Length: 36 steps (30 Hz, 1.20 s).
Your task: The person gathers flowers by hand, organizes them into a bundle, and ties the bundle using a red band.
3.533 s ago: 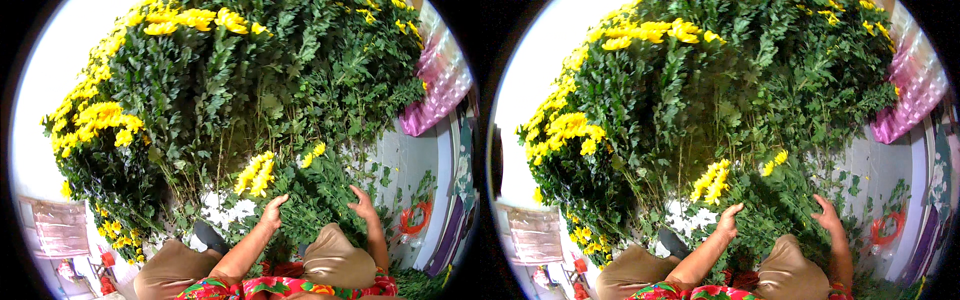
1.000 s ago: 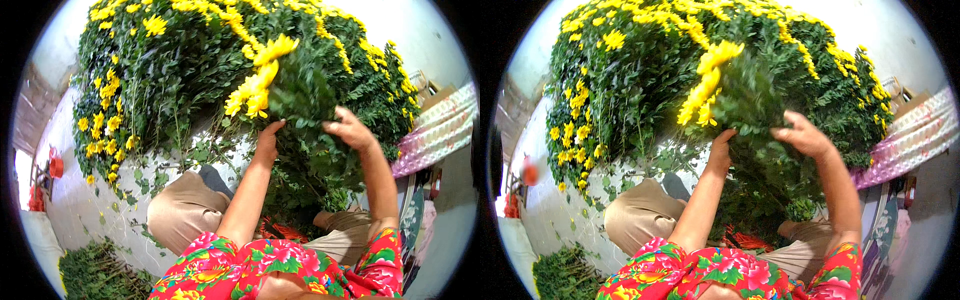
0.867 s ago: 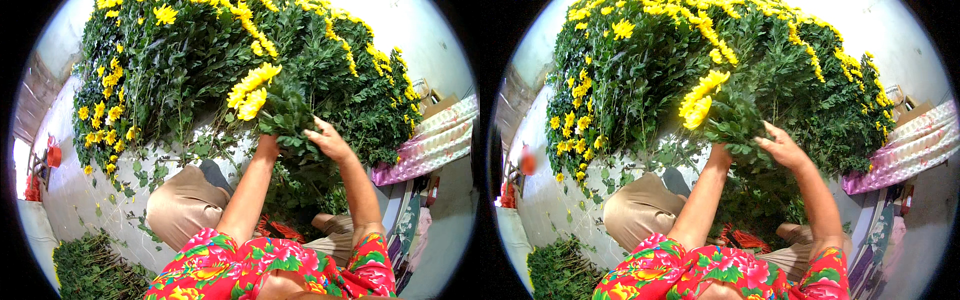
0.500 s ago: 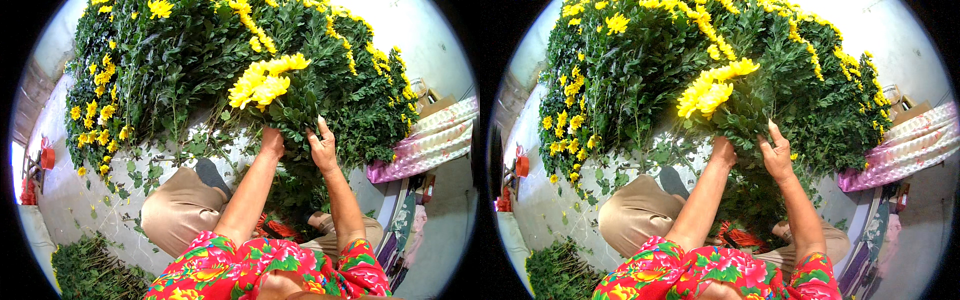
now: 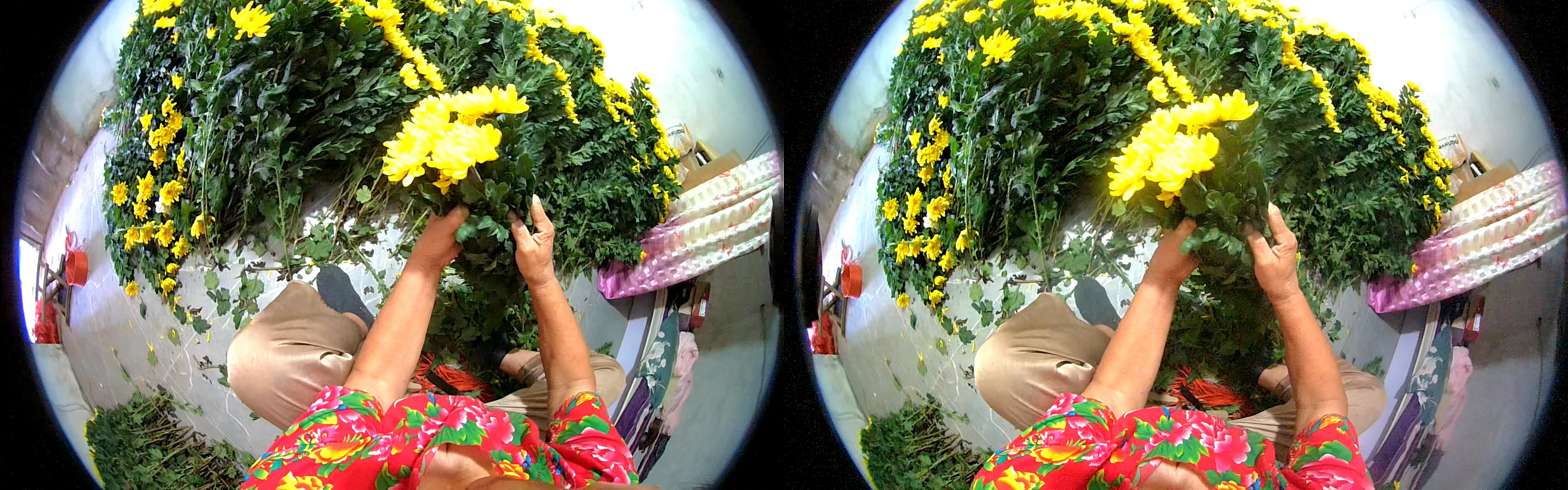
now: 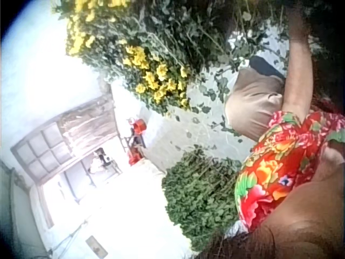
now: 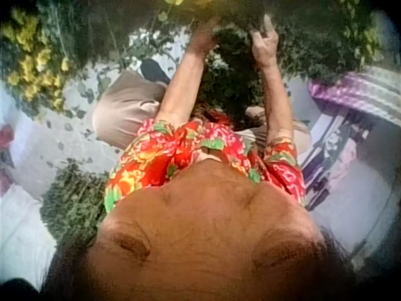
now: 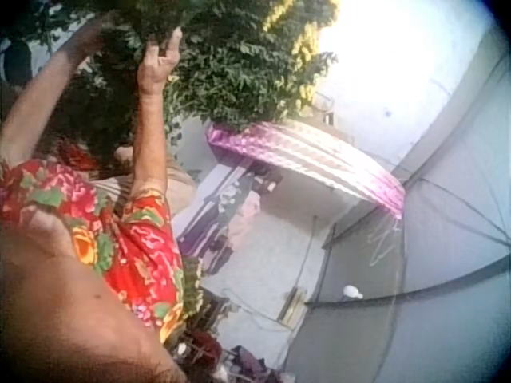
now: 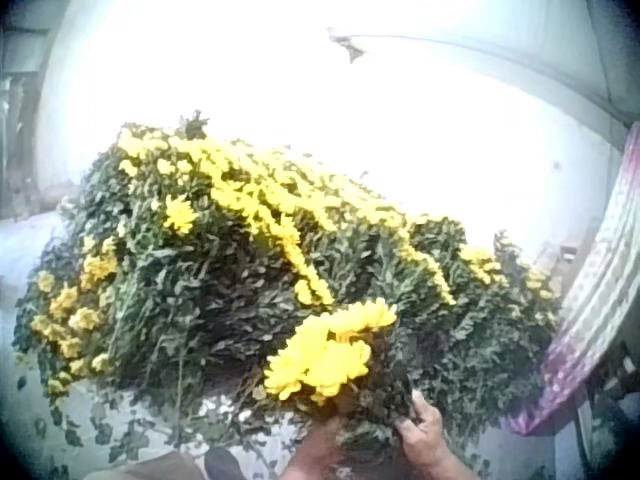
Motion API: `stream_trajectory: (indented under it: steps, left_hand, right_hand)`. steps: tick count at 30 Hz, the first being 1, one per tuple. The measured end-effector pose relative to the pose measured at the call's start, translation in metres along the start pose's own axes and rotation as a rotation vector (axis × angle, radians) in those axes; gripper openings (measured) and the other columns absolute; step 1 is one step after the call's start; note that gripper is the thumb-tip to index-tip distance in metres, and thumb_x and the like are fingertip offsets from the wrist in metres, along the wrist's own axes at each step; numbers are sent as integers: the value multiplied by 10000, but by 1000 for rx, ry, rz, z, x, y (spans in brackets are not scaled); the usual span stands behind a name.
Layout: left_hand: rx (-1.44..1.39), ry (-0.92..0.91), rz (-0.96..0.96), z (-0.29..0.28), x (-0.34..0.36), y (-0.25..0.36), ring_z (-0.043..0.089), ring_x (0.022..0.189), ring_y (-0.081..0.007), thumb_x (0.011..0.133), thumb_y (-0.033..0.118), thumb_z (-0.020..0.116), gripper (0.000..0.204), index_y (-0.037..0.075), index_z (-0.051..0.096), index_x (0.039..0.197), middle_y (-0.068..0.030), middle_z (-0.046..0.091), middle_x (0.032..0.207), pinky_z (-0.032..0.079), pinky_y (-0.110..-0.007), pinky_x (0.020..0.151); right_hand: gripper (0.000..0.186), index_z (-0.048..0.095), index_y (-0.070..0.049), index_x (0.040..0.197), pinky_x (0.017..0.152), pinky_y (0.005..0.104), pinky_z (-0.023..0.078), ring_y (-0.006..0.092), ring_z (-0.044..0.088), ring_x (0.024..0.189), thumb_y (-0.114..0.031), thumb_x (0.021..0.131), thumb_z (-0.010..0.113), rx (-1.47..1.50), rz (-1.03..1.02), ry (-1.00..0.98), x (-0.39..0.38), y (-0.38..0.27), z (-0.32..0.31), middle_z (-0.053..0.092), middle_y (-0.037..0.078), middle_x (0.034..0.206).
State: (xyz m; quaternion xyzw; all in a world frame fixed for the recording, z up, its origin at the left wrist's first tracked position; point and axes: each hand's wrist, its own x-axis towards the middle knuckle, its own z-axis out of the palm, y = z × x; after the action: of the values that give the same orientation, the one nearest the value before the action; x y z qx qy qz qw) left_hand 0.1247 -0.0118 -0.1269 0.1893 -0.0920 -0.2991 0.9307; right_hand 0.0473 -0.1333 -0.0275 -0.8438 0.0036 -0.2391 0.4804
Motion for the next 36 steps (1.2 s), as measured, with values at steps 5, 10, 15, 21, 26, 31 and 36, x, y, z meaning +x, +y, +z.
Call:
stream_trajectory:
  steps: [5,10,15,21,26,31,36]
  left_hand:
    - [258,-80,133,42,-12,8,630,1024,-156,767,9,751,454,25,626,1203,-31,662,1150,525,-330,895]
    - [111,94,28,38,-7,6,652,984,-166,720,7,792,441,23,662,1142,-64,685,1097,528,-322,892]
    - [119,116,-35,31,-10,8,660,977,-176,722,25,790,427,5,668,1130,-84,693,1092,533,-334,892]
    - [13,145,-45,14,-7,5,673,953,-193,746,45,772,379,5,677,1111,-88,702,1067,549,-355,871]
    - [-89,74,-51,19,-4,8,670,978,-200,793,46,723,365,0,655,1148,-82,690,1091,545,-359,884]
    - [-109,-31,43,8,-4,14,642,1048,-202,824,31,684,412,21,606,1229,-72,660,1171,520,-364,933]
    - [-102,4,59,2,-4,16,629,1068,-206,808,47,706,449,25,599,1243,-60,649,1193,505,-366,954]
  right_hand:
    - [517,518,-17,1369,906,319,492,302,666,1068,2,859,597,-398,-165,-41,-10,8,-9,636,237,1232]
    - [572,485,-19,1407,994,310,439,186,583,1159,-43,865,668,110,117,-3,-9,-23,-3,597,101,1317]
    - [556,500,-22,1399,1025,316,405,147,526,1200,-102,881,685,146,82,49,-16,-11,-21,569,53,1331]
    - [469,559,-27,1331,940,295,447,166,591,1070,12,874,658,-50,-61,1,-9,-20,-28,642,92,1204]
    - [534,585,-44,1296,718,357,489,295,605,783,61,784,696,-387,-408,-80,-3,-19,-21,650,136,957]
    - [433,606,-18,1210,703,369,463,327,562,782,79,795,683,-497,-350,-195,2,-37,-12,619,130,898]
    - [485,616,-38,1184,716,414,438,333,535,756,68,717,695,-621,-406,-267,12,-40,-3,562,113,821]
